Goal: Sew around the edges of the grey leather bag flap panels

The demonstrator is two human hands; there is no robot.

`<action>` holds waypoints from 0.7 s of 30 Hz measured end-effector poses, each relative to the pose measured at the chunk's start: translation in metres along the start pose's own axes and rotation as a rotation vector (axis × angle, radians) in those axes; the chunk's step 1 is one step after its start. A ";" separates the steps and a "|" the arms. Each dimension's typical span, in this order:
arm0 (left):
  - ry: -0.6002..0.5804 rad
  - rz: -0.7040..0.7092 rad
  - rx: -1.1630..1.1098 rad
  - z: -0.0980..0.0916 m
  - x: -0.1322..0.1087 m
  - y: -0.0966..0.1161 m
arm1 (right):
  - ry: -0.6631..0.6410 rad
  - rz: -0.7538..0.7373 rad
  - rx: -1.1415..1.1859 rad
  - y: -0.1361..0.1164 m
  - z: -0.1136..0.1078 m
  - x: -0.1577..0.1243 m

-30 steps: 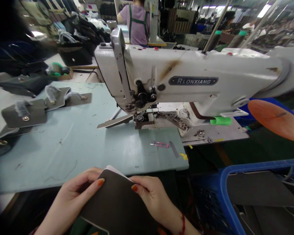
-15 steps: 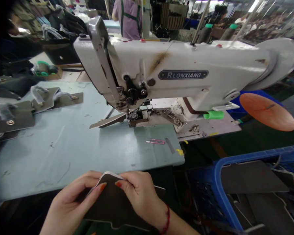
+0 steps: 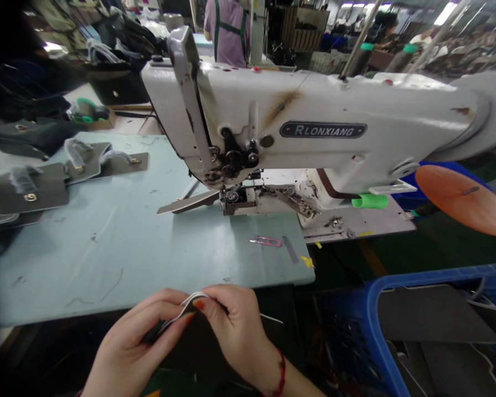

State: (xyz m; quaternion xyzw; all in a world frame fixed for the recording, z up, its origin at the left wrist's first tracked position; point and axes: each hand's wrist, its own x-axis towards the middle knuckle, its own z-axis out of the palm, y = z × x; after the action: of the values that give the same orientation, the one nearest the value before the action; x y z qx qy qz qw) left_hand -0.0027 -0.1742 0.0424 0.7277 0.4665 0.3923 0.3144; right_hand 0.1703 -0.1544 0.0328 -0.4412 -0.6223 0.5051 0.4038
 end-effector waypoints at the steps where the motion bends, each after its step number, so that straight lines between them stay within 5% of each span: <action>1: 0.000 -0.004 -0.009 0.001 0.000 0.001 | 0.008 -0.001 0.002 0.001 0.000 -0.001; 5: 0.023 -0.069 -0.067 0.005 0.000 0.001 | 0.060 -0.026 0.007 0.004 -0.002 -0.003; 8: 0.095 -0.248 -0.177 0.009 -0.002 -0.001 | 0.074 -0.030 0.040 0.002 -0.005 -0.002; 11: -0.027 -0.376 -0.274 0.010 -0.001 -0.006 | 0.053 -0.032 0.087 0.000 -0.008 0.000; 14: -0.134 -0.324 -0.244 0.008 0.000 -0.009 | -0.001 -0.014 0.100 -0.001 -0.012 0.002; 21: -0.120 -0.146 -0.144 0.010 0.000 -0.001 | -0.043 -0.062 0.013 -0.013 -0.018 0.005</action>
State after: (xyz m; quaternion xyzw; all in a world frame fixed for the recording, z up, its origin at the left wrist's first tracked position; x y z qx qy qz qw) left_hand 0.0053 -0.1750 0.0370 0.6896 0.4694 0.3563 0.4209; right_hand 0.1840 -0.1458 0.0486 -0.4080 -0.6408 0.5060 0.4085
